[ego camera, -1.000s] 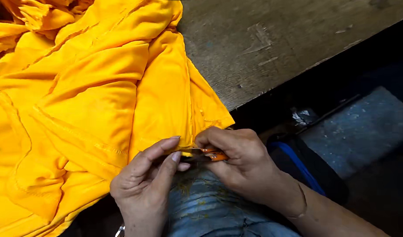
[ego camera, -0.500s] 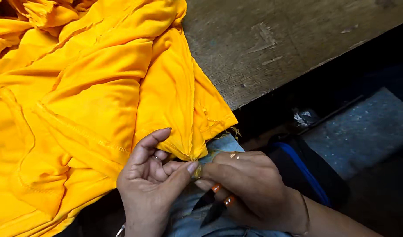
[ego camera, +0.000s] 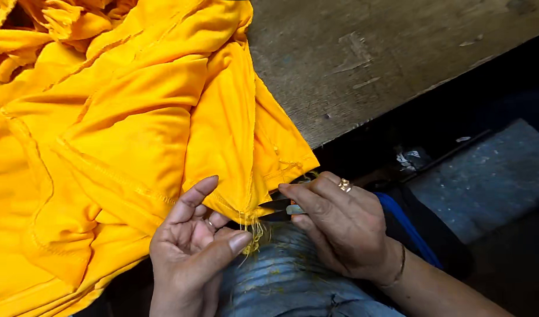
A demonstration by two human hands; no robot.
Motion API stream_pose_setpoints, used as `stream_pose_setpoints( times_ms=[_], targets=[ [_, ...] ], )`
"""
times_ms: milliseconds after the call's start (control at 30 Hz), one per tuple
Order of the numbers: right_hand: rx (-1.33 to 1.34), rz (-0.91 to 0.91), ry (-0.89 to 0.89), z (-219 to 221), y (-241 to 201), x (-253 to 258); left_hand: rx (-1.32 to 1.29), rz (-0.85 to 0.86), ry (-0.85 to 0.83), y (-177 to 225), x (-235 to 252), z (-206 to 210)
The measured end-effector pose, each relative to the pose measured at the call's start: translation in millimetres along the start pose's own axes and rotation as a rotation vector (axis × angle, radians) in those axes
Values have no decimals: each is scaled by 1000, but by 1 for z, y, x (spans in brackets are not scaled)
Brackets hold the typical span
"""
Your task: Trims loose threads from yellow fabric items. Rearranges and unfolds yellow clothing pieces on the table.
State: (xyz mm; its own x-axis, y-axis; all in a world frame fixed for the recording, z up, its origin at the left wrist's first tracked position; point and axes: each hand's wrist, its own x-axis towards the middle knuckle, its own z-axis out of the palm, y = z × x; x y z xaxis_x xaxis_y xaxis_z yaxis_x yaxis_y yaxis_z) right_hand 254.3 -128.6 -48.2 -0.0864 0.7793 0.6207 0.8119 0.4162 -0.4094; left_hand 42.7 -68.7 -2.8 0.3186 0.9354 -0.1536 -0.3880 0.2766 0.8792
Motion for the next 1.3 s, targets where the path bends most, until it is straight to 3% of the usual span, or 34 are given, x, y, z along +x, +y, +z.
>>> stream_pose_setpoints(
  times_ms=[500,1300],
  targets=[
    [61,-57,107,14,-6,13,-191,-61,24,3,-6,3],
    [7,-66,65,15,-8,17,48,81,93,-2,-9,8]
  ],
)
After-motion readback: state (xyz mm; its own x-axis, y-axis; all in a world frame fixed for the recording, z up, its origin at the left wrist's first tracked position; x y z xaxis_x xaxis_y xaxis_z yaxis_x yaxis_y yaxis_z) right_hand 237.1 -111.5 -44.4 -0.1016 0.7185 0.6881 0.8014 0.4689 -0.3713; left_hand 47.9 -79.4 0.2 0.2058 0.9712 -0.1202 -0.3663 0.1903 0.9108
